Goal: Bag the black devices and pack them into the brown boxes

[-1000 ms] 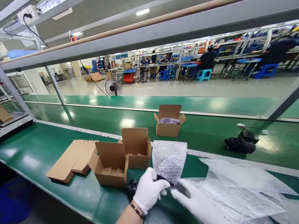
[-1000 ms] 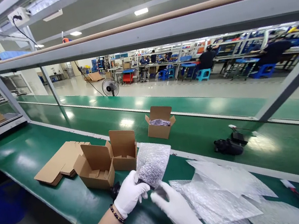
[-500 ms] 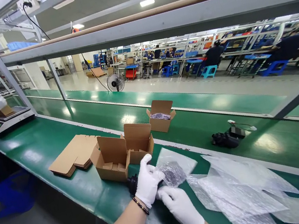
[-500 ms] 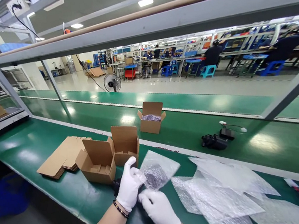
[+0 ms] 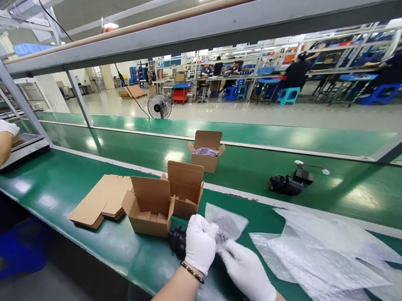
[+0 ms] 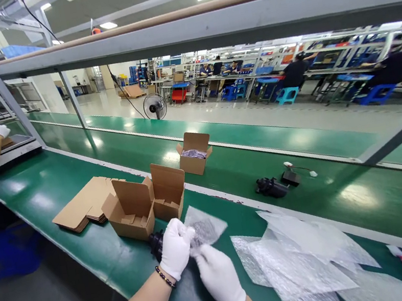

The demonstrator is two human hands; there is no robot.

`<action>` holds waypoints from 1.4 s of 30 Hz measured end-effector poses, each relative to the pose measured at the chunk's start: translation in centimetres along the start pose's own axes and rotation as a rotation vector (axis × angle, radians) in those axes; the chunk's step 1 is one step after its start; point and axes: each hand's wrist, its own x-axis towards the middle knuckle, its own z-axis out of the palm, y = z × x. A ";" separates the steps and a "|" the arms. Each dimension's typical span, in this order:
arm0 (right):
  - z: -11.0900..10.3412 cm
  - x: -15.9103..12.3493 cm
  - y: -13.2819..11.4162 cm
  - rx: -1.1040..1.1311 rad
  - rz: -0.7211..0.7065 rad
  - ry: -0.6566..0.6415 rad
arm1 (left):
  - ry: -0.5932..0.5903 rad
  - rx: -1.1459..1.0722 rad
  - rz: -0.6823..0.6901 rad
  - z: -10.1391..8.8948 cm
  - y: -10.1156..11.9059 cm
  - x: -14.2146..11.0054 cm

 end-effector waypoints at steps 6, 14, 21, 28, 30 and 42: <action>1.5 1.1 -0.9 0.069 0.164 0.051 | -0.039 -0.090 -0.098 0.2 0.9 -0.5; 0.5 0.7 -2.3 0.171 0.195 0.030 | -0.138 0.583 0.101 -1.8 1.7 0.1; 1.0 0.2 -3.0 0.085 0.062 -0.125 | -0.179 0.529 0.049 -1.6 1.4 0.7; 0.7 0.3 -2.9 0.075 0.015 -0.131 | -0.097 0.437 0.136 -1.4 0.6 0.3; 0.3 0.6 -2.5 0.035 0.047 -0.067 | -0.130 0.406 0.203 -1.5 0.5 0.0; -0.2 -1.9 -3.3 -0.016 -0.122 -0.293 | -0.254 0.832 0.440 -2.2 0.1 -0.6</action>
